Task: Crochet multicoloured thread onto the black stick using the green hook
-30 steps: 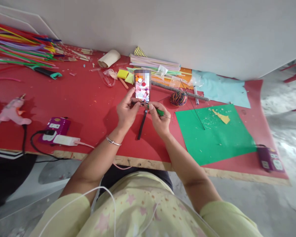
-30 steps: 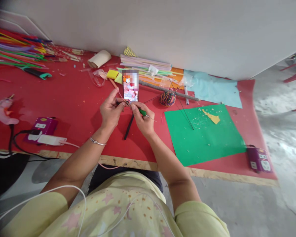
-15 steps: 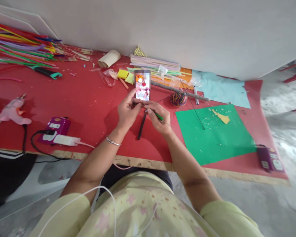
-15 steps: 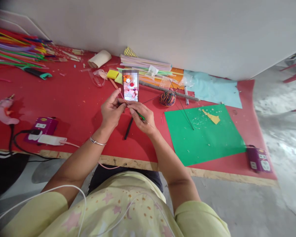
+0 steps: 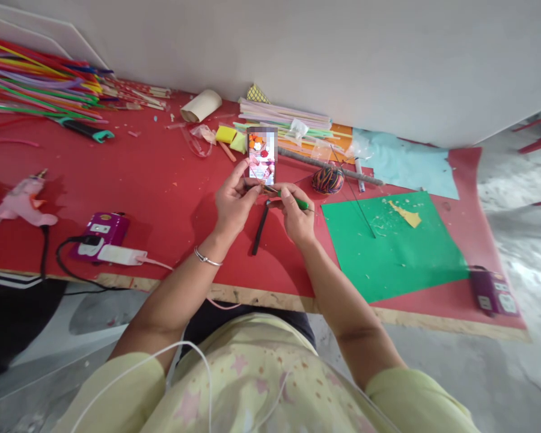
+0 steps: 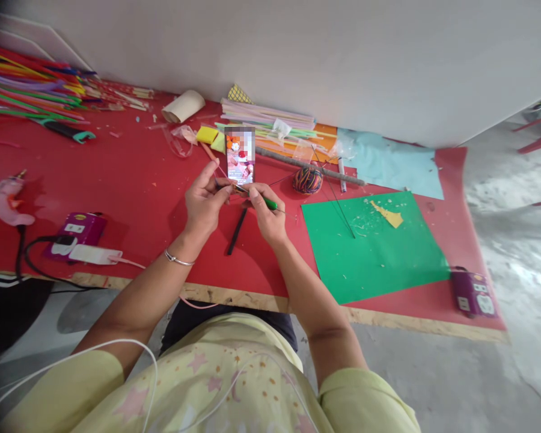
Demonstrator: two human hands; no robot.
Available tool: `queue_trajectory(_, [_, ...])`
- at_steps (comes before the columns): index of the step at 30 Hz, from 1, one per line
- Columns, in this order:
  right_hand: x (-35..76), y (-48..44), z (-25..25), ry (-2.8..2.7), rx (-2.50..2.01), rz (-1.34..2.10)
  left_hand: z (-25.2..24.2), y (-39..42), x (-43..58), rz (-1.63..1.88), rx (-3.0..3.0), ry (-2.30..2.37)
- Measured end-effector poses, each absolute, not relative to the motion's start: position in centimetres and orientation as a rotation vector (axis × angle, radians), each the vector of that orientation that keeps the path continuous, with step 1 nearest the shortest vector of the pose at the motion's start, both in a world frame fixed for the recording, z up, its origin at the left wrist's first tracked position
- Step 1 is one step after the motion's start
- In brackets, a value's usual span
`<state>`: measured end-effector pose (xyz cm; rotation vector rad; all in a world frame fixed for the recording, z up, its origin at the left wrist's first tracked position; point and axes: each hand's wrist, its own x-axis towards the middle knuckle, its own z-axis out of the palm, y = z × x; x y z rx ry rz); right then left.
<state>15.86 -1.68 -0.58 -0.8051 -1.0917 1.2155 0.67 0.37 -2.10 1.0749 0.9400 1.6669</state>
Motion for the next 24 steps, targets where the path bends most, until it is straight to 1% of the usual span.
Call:
queue_trajectory(5, [15.5,-1.6,-0.7,-0.928,-0.784,1.308,-1.4,-0.1,0.6,1.523,0.918,0.894])
queue_trajectory(9, [15.5,-1.7,-0.7,-0.929,-0.803,1.335,-1.1,-0.3,0.9,1.472,0.836,0.860])
queue_trajectory(14, [15.4,-1.8,-0.6,-0.963,-0.879,1.270,-1.2,-0.4,1.1,1.532,0.936,0.926])
queue_trajectory(21, [14.9,-2.4,-0.5,-0.990,-0.805,1.287,-2.2,-0.3,1.4,1.619,1.083,1.040])
queue_trajectory(24, [15.0,-2.7,-0.6,-1.113,-0.861,1.177,-2.3,-0.3,1.4,1.636,1.057,1.076])
